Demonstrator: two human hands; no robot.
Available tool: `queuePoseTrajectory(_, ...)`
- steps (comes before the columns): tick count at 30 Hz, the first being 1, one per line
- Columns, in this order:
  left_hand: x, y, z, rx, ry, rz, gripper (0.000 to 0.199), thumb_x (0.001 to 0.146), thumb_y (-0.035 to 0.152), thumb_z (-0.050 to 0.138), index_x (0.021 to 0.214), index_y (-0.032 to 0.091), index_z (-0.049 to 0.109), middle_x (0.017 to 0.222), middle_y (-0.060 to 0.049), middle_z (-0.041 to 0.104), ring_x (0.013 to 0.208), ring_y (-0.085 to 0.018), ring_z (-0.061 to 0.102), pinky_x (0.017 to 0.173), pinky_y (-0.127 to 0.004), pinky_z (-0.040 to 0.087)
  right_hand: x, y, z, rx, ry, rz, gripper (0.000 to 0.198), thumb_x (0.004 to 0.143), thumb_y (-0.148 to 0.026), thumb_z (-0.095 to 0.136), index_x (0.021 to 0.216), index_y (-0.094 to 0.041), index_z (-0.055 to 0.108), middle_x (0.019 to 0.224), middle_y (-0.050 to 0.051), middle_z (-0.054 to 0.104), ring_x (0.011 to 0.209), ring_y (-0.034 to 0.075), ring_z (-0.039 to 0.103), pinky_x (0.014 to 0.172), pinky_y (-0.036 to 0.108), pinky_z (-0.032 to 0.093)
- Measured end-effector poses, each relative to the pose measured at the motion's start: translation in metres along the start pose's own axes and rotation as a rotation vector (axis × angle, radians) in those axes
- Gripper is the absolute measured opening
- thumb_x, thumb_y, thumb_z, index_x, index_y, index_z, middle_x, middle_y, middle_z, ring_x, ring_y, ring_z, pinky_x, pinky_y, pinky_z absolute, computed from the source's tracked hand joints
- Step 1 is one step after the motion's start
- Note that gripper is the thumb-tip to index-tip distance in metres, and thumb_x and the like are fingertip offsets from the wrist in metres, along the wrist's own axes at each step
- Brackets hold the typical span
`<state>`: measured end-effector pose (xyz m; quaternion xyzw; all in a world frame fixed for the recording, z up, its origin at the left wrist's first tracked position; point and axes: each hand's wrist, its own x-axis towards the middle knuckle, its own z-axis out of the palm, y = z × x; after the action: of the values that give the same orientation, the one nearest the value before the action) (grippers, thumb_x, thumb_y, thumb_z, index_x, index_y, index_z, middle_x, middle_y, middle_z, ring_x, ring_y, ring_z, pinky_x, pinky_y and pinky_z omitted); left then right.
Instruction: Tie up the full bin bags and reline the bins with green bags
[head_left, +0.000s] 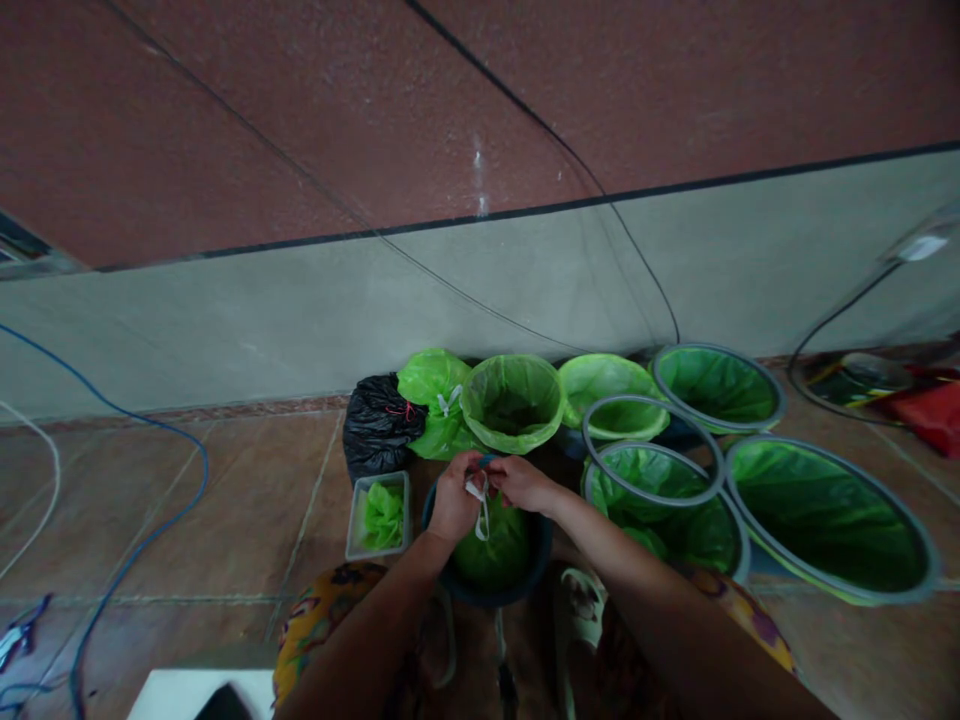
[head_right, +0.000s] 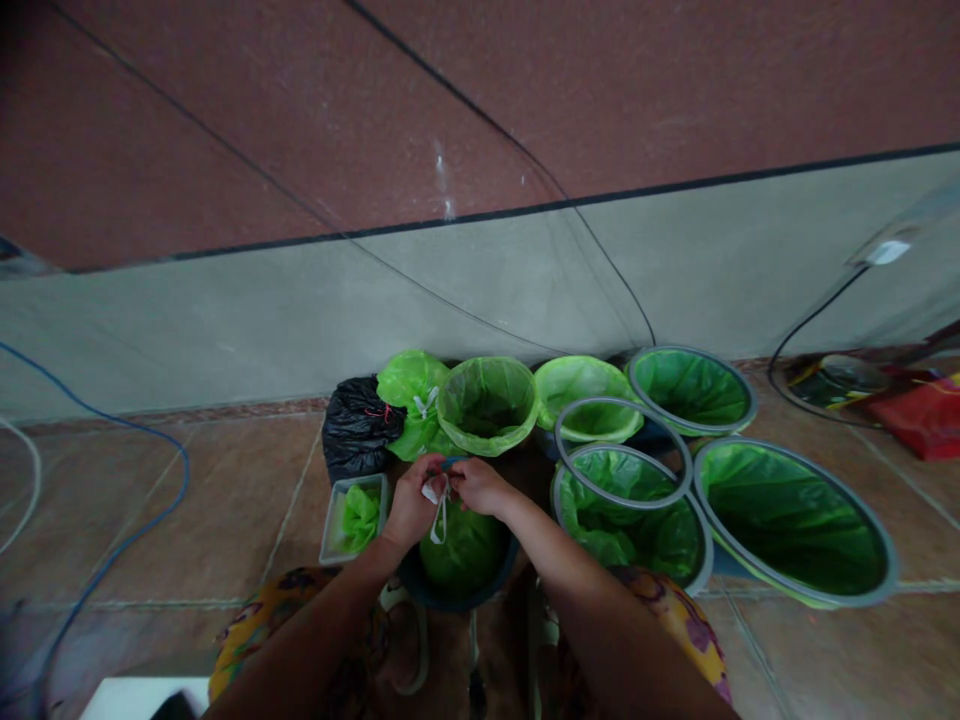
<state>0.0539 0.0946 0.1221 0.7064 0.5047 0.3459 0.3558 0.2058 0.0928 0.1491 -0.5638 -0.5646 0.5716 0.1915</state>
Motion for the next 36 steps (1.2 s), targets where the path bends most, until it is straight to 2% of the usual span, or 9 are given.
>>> queuePoseTrajectory(3,0.001,0.002,-0.001,-0.094,-0.011,-0.042,0.019,0.081,0.015,0.053,0.099,0.018,0.059,0.078,0.000,0.063,0.067,-0.012,0.060,0.065,-0.024,0.047,0.001,0.002,-0.001,0.030,0.021,0.010,0.020,0.084,-0.009,0.045,0.070,-0.016,0.057,0.055,-0.005,0.052,0.044,0.006,0.048,0.043,0.016,0.035)
queuePoseTrajectory(8,0.005,0.001,-0.003,-0.230,-0.059,-0.112,0.004,0.079,0.020,0.056,0.079,0.018,0.058,0.067,0.003,0.060,0.059,-0.010,0.054,0.058,-0.021,0.044,0.004,0.007,-0.001,0.071,0.064,-0.013,0.019,0.086,-0.017,0.049,0.069,-0.016,0.058,0.061,-0.001,0.060,0.049,0.006,0.052,0.045,0.016,0.038)
queuePoseTrajectory(15,0.008,-0.001,-0.007,-0.192,-0.090,-0.143,0.010,0.077,0.025,0.057,0.072,0.017,0.059,0.061,0.004,0.056,0.055,-0.008,0.047,0.055,-0.020,0.039,0.005,0.012,-0.002,0.194,-0.004,0.004,0.021,0.087,-0.025,0.049,0.071,-0.016,0.059,0.064,-0.001,0.061,0.054,0.008,0.056,0.048,0.018,0.041)
queuePoseTrajectory(19,0.010,-0.001,-0.009,-0.258,-0.172,-0.228,0.010,0.074,0.026,0.059,0.073,0.016,0.060,0.059,0.004,0.056,0.053,-0.008,0.046,0.052,-0.019,0.037,0.004,0.010,-0.005,0.028,0.026,-0.027,0.020,0.086,-0.023,0.049,0.072,-0.015,0.061,0.063,0.000,0.062,0.055,0.009,0.056,0.052,0.020,0.042)
queuePoseTrajectory(23,0.010,-0.002,-0.008,-0.300,-0.204,-0.257,0.010,0.072,0.025,0.061,0.073,0.016,0.060,0.058,0.005,0.055,0.053,-0.008,0.048,0.054,-0.020,0.038,-0.001,0.001,-0.006,-0.394,0.151,-0.129,0.024,0.086,-0.021,0.045,0.081,-0.016,0.067,0.075,0.005,0.070,0.069,0.016,0.064,0.064,0.025,0.045)
queuePoseTrajectory(26,0.010,-0.004,-0.008,-0.231,-0.213,-0.231,0.007,0.071,0.023,0.060,0.069,0.016,0.061,0.059,0.004,0.056,0.055,-0.009,0.049,0.056,-0.021,0.040,-0.006,-0.006,-0.004,-0.704,0.232,-0.188,0.028,0.088,-0.025,0.043,0.087,-0.018,0.070,0.087,0.009,0.072,0.084,0.022,0.066,0.075,0.030,0.046)
queuePoseTrajectory(29,0.010,-0.005,-0.010,-0.053,-0.218,-0.207,0.010,0.073,0.023,0.059,0.066,0.016,0.061,0.058,0.003,0.058,0.057,-0.011,0.051,0.059,-0.022,0.041,-0.011,-0.008,-0.005,-0.823,0.212,-0.180,0.031,0.089,-0.028,0.042,0.090,-0.018,0.071,0.091,0.011,0.073,0.088,0.024,0.066,0.078,0.031,0.046)
queuePoseTrajectory(33,0.009,-0.008,-0.015,0.360,-0.236,-0.197,0.011,0.076,0.024,0.060,0.067,0.018,0.063,0.066,-0.002,0.064,0.065,-0.015,0.058,0.065,-0.027,0.042,-0.013,-0.002,-0.012,-0.901,0.239,-0.066,0.032,0.088,-0.026,0.043,0.092,-0.015,0.072,0.096,0.015,0.072,0.095,0.027,0.066,0.082,0.034,0.047)
queuePoseTrajectory(36,0.007,-0.013,-0.018,0.499,-0.316,-0.239,0.011,0.075,0.024,0.060,0.068,0.018,0.064,0.070,-0.006,0.067,0.071,-0.020,0.063,0.069,-0.030,0.044,-0.012,0.007,-0.013,-0.937,0.210,0.059,0.033,0.088,-0.025,0.043,0.091,-0.012,0.073,0.096,0.018,0.072,0.098,0.028,0.066,0.082,0.035,0.048)
